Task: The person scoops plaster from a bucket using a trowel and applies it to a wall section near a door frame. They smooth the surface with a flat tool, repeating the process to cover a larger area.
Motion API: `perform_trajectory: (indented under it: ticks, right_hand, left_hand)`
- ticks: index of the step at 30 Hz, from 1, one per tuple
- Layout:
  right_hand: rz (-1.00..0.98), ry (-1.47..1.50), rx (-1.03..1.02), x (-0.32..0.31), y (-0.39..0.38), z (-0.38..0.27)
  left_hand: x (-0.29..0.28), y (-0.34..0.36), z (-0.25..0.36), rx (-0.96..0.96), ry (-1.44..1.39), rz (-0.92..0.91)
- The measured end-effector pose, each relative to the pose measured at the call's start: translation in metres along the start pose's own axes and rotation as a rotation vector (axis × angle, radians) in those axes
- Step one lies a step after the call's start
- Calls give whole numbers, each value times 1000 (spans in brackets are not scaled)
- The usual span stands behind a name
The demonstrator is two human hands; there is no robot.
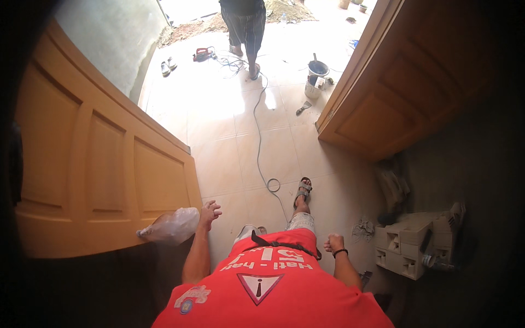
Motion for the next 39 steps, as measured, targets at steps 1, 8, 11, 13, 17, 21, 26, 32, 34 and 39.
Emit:
perform_trajectory:
  ticks: [1, 8, 11, 13, 17, 21, 26, 32, 34, 39]
  right_hand:
    - [3, -2, -2, -2, 11, -14]
    - [-34, -111, 40, -56, 81, -145]
    - [-63, -145, 34, -96, 124, -221]
    - [-142, -340, -7, -111, 131, -293]
    - [-257, -502, -210, -98, 154, -455]
    - [-302, -432, -402, -42, 181, -581]
    - [-302, -315, -425, 29, 203, -661]
    - [-322, -359, -376, 62, 229, -680]
    - [-290, -352, -262, 57, 243, -680]
    - [-243, -283, -136, 44, 270, -702]
  left_hand:
    - [11, 8, -6, -47, 23, -19]
    - [89, 74, -82, -444, -60, 147]
    - [129, 84, -67, -495, -111, 207]
    - [152, 88, -50, -469, -113, 215]
    - [192, 127, -9, -435, -178, 255]
    - [210, 165, 11, -487, -235, 313]
    - [213, 234, 63, -523, -202, 299]
    - [164, 332, 156, -504, -131, 338]
    - [148, 376, 213, -388, -150, 354]
    - [142, 465, 325, -230, -113, 343]
Point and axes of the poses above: each hand's wrist, its own y-axis towards the middle knuckle, its own x-axis out of the palm, z = x × y, the point moved 6 cm from there along y, towards the middle knuckle, and after that the axes turned 9 degrees about -y, right-handed, at the moved point
